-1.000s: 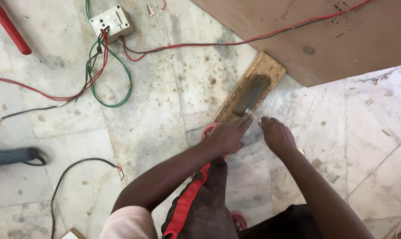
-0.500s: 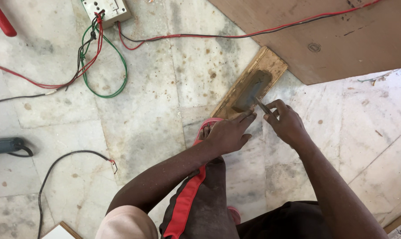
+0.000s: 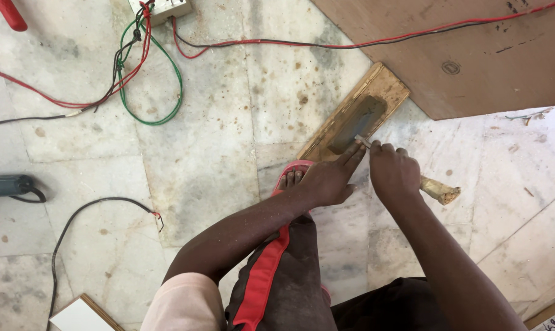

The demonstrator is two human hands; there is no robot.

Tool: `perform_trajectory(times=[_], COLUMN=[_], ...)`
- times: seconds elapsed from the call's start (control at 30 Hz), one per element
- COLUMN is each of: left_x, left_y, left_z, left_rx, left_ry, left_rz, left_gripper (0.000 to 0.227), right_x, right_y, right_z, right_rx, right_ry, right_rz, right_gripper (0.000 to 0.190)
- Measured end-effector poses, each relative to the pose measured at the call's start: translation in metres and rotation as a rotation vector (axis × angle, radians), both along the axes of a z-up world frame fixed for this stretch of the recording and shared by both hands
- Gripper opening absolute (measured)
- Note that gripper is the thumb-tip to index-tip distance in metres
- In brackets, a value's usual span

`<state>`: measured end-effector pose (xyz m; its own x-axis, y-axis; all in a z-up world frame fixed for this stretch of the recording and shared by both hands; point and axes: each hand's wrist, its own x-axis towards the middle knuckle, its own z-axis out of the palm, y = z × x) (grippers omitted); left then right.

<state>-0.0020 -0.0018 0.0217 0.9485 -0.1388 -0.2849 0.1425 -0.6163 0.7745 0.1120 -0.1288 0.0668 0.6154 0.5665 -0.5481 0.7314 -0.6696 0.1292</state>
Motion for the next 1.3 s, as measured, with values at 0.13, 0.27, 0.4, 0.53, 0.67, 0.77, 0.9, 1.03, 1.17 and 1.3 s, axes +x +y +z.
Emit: perform_trajectory(times=[0.13, 0.27, 0.4, 0.53, 0.67, 0.77, 0.9, 1.03, 1.17, 1.3], left_x=[0.005, 0.007, 0.01, 0.025, 0.038, 0.021, 0.004, 0.037, 0.029, 0.005], left_y=[-0.003, -0.005, 0.001, 0.003, 0.002, 0.001, 0.004, 0.007, 0.002, 0.003], left_z=[-0.005, -0.008, -0.007, -0.009, -0.023, -0.025, -0.015, -0.015, -0.025, -0.021], left_rx=[0.0, 0.027, 0.026, 0.039, 0.075, 0.055, 0.005, 0.068, 0.063, 0.021], left_ry=[-0.017, -0.004, -0.001, -0.003, 0.022, -0.118, -0.123, 0.017, -0.032, -0.103], left_rz=[0.008, 0.006, -0.021, -0.024, 0.005, 0.031, -0.008, -0.036, -0.011, -0.035], left_gripper=[0.097, 0.1, 0.098, 0.099, 0.098, 0.1, 0.104, 0.101, 0.107, 0.107], right_x=[-0.001, -0.003, -0.01, 0.001, 0.014, -0.006, -0.025, 0.006, -0.006, -0.022], right_y=[-0.005, -0.007, -0.005, -0.001, -0.004, -0.01, -0.017, -0.007, -0.011, -0.016], right_z=[-0.009, -0.013, -0.014, -0.018, -0.027, -0.028, -0.033, -0.042, -0.04, -0.037], right_rx=[-0.007, -0.014, -0.024, -0.01, 0.064, 0.054, 0.063, 0.075, 0.063, 0.032], right_ry=[-0.039, -0.049, -0.07, -0.055, -0.087, -0.076, -0.137, -0.132, -0.124, -0.124], right_rz=[0.109, 0.104, 0.096, 0.001, 0.0, 0.061, 0.109, -0.004, 0.027, 0.069], right_gripper=[0.048, 0.048, 0.051, 0.045, 0.041, 0.054, 0.051, 0.042, 0.051, 0.052])
